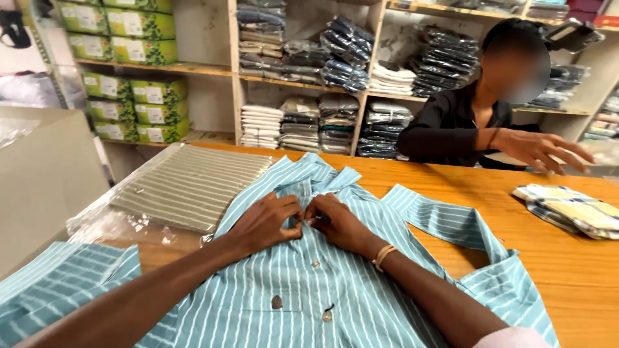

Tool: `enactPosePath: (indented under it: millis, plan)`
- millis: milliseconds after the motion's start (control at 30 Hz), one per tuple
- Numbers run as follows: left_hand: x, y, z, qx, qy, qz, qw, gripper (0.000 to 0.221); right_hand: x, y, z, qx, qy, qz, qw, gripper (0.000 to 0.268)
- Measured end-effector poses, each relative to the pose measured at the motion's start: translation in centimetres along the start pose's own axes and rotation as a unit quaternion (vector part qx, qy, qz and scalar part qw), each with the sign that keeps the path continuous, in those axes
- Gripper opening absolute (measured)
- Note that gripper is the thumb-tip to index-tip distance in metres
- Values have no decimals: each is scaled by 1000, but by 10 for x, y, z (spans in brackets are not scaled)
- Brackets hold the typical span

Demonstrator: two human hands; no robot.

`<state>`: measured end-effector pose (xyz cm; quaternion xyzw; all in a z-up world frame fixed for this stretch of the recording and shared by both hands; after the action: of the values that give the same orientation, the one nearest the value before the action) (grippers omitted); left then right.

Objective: The person lays a light blue striped shirt flat on a wooden table and fastens each button from the bottom to the top. After buttoning, the person smooths the shirt and folds the sleeves inward.

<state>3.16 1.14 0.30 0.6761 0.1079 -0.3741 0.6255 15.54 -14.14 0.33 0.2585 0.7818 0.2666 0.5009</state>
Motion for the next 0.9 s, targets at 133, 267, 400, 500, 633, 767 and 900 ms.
enactPosePath:
  millis: [133, 267, 400, 500, 633, 767, 900]
  plan:
    - [-2, 0, 4, 14, 8, -8, 1000, 20, -1, -1, -5, -17, 6, -1, 1000, 16]
    - [-7, 1, 8, 29, -10, 9, 999, 18, -3, -2, -10, -24, -13, -3, 1000, 18]
    - [-3, -2, 4, 55, 0, 42, 998, 16, -2, -2, -7, -23, -25, 16, 999, 20]
    - [-4, 1, 5, 0, -16, 33, 999, 13, -2, 0, 3, -32, -30, 37, 998, 23]
    - [-10, 9, 14, -120, -54, -22, 991, 11, 2, -2, 20, 11, 48, 67, 997, 21]
    - [-11, 7, 14, -76, -34, 19, 996, 13, 3, -1, 21, 20, 55, 69, 996, 17]
    - [-11, 8, 9, -80, -18, 14, 997, 20, -5, 1, 13, 27, 61, 70, 995, 16]
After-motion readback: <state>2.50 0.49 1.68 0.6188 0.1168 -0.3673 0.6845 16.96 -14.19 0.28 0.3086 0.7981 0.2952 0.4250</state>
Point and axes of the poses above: each hand's wrist, its own y-axis towards the middle knuckle, its own x-axis out of the palm, z = x × y, the point moved 3 cm from there along y, towards the middle knuckle, and after that the axes turned 8 degrees about z, right-handed, at the moved point
